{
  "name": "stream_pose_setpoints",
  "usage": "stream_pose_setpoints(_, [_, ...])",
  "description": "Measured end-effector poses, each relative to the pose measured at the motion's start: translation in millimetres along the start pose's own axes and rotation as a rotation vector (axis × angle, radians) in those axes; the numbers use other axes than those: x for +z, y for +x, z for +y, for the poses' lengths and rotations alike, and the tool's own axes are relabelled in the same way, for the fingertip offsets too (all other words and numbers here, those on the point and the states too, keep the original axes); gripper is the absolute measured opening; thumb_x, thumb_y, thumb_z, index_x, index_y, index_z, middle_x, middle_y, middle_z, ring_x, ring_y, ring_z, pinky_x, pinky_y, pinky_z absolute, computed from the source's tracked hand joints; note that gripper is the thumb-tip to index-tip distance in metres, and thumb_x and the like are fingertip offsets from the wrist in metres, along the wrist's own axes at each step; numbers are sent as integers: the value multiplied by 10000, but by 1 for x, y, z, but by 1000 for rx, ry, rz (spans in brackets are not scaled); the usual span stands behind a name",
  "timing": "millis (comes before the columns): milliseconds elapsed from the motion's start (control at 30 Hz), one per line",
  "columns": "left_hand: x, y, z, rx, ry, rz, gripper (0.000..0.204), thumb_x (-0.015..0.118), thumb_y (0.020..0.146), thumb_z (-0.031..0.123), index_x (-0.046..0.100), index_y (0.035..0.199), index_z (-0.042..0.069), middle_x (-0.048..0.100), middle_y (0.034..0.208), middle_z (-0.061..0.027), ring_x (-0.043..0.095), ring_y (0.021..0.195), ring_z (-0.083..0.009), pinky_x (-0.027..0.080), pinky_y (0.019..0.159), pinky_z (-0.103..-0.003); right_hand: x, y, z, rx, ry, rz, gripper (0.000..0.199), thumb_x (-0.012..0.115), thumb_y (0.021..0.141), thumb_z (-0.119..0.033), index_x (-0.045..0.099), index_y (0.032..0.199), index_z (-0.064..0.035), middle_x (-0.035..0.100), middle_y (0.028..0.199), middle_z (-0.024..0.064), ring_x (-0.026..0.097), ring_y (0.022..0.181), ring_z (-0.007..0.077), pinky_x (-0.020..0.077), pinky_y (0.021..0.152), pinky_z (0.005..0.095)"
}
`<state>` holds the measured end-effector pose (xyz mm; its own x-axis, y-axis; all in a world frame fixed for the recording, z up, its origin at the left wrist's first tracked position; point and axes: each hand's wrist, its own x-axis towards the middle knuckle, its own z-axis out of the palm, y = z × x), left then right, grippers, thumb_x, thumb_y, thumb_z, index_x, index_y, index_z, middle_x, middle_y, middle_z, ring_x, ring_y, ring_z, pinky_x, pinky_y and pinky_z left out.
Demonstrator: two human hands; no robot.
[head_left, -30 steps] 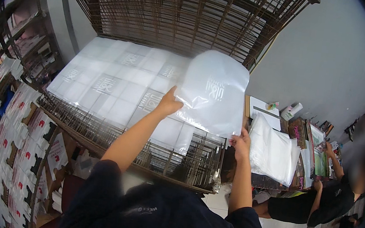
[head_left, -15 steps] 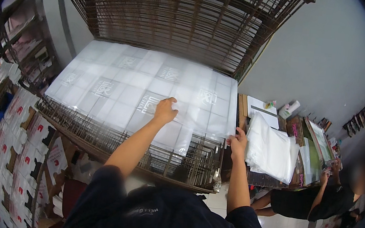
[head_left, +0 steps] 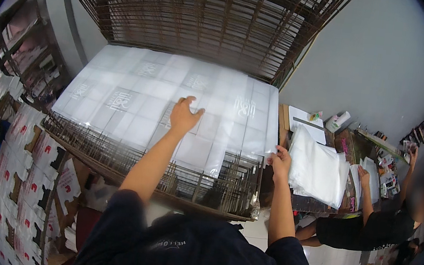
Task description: The person unpacks a large bundle of white plastic bags from a wire rack and places them onto a table. They then repeatedly pick up individual bags, unfold them to display a printed logo, and place them back onto the rack.
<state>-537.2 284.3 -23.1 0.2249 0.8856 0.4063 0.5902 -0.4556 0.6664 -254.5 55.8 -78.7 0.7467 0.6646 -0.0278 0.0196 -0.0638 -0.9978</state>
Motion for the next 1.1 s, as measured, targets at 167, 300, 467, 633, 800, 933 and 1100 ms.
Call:
stream_pose_setpoints(167, [-33, 24, 5, -20, -85, 111, 413, 735, 739, 312, 613, 1075, 106, 615, 1017, -83, 607, 939, -256, 488, 785, -379, 1, -3, 1, -17, 6, 16, 380, 565, 812, 23, 519, 1189, 24, 593, 795, 99, 610, 636, 163, 499, 552, 273])
stream_pose_setpoints(300, [-49, 33, 19, 37, -157, 164, 375, 730, 753, 310, 628, 1049, 105, 640, 986, -66, 618, 899, -219, 491, 774, -363, 3, -4, -1, -19, 9, -18, 370, 582, 830, 15, 516, 1194, 13, 591, 835, 98, 607, 665, 157, 504, 575, 268])
stream_pose_setpoints(467, [-61, 39, 48, 69, -168, 118, 410, 730, 763, 324, 626, 1075, 79, 654, 1005, -79, 618, 916, -209, 489, 775, -352, 5, -3, -1, -34, -9, -7, 390, 629, 810, -17, 527, 1185, 12, 619, 879, 126, 611, 608, 153, 492, 526, 263])
stream_pose_setpoints(633, [-70, 48, 87, 181, -206, 113, 407, 743, 761, 305, 632, 1080, 77, 653, 981, -73, 613, 922, -191, 488, 735, -339, -7, -14, -4, -103, -127, 173, 427, 692, 780, -92, 557, 1176, -12, 627, 978, 159, 609, 550, 152, 490, 510, 280])
stream_pose_setpoints(800, [-108, 82, 140, 457, -125, 253, 425, 766, 747, 256, 630, 1107, 76, 631, 1013, -82, 602, 948, -190, 487, 724, -324, -60, -15, 39, -137, -56, 370, 398, 715, 768, -164, 598, 1125, -31, 644, 920, 141, 621, 617, 194, 487, 589, 305])
stream_pose_setpoints(933, [-153, 107, 222, 791, 74, 472, 471, 755, 765, 276, 605, 1159, 65, 596, 1114, -106, 586, 995, -229, 477, 786, -332, -128, -22, 80, -56, -331, 743, 351, 687, 761, -206, 613, 1074, -64, 665, 831, 120, 635, 785, 295, 475, 746, 395])
stream_pose_setpoints(1100, [-186, 165, 311, 1015, 492, 729, 545, 658, 805, 455, 551, 1256, 168, 509, 1282, -143, 473, 1204, -322, 408, 983, -445, -203, -1, 120, 16, -684, 851, 418, 628, 771, -192, 569, 1169, -80, 563, 1164, 176, 527, 1084, 368, 422, 918, 436])
